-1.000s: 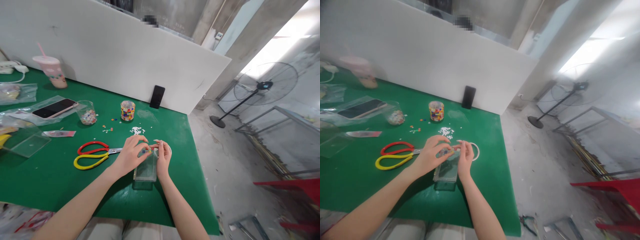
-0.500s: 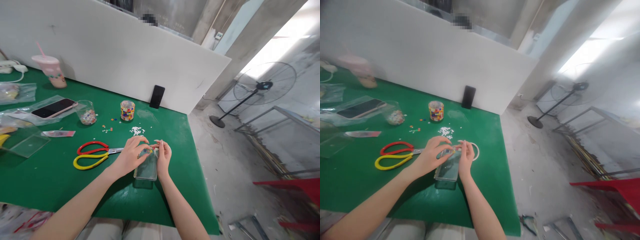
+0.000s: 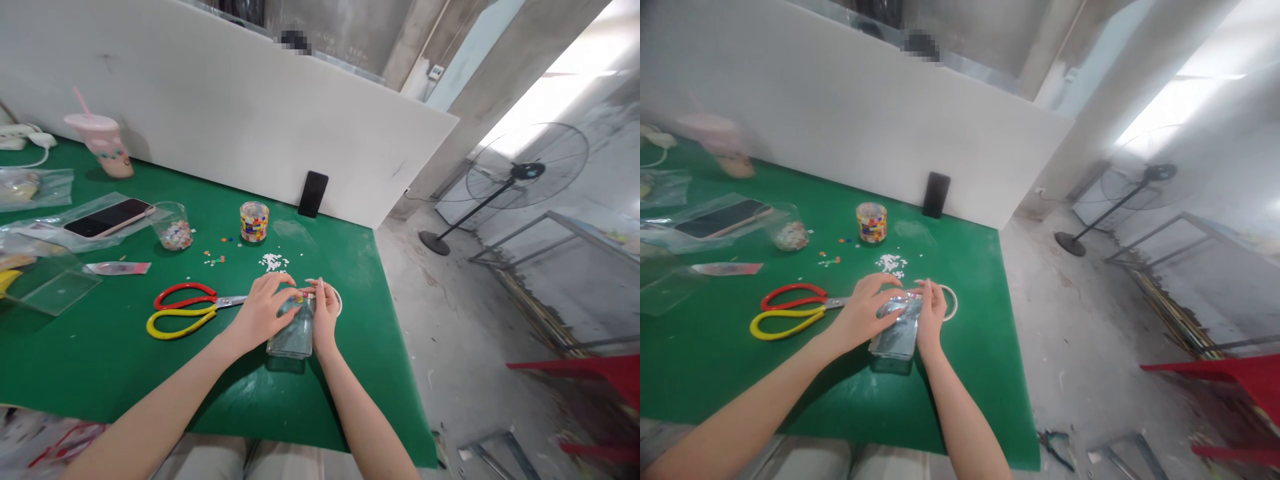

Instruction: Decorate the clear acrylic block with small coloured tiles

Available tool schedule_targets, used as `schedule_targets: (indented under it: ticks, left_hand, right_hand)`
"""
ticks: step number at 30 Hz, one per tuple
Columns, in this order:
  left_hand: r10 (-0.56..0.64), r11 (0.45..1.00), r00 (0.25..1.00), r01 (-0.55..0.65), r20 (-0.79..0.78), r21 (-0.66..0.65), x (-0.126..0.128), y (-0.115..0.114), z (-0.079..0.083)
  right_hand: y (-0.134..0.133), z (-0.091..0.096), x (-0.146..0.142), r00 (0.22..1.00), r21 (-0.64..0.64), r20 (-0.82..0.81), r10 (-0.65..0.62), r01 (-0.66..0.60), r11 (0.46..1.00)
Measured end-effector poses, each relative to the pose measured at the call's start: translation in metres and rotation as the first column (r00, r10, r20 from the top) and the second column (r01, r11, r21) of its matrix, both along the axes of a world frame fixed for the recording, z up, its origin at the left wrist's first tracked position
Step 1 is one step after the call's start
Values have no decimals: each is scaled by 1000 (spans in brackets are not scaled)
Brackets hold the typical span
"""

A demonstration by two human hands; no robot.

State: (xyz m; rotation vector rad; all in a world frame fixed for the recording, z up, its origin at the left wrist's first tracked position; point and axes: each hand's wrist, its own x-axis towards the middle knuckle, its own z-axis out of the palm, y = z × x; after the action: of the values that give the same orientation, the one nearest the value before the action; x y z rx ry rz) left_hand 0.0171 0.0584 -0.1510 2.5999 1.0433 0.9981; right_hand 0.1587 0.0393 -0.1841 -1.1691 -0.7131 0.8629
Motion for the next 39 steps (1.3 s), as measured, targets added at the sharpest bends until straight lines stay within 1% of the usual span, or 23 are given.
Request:
schedule_targets:
  ticks: [9,16,27,31,35,39]
  left_hand:
    - [-10,1000,1000,11,-6,19,5,1,-4]
    - [-14,1000,1000,14,8,-10,7,2,-5]
    - [1,994,998,6,62,-107,7,1,-6]
    - [44,988,994,-29,99,-150,3,4,-8]
    - [64,979,991,-39,119,-202,-1,10,-8]
    - [36,967,994,-8,107,-253,-4,10,-4]
  right_hand:
    - [1,-2,2,999,17,31,14,-14,1000]
    - [2,0,1,999,20,51,7,-8,1000]
    - [2,-1,1,999,24,49,10,-11,1000]
    - [3,-1,1,999,21,37,24,-25,999]
    - [0,3,-1,999,33,31,37,-38,999]
    - [-6,8,-2,998,63,49,31,-35,997]
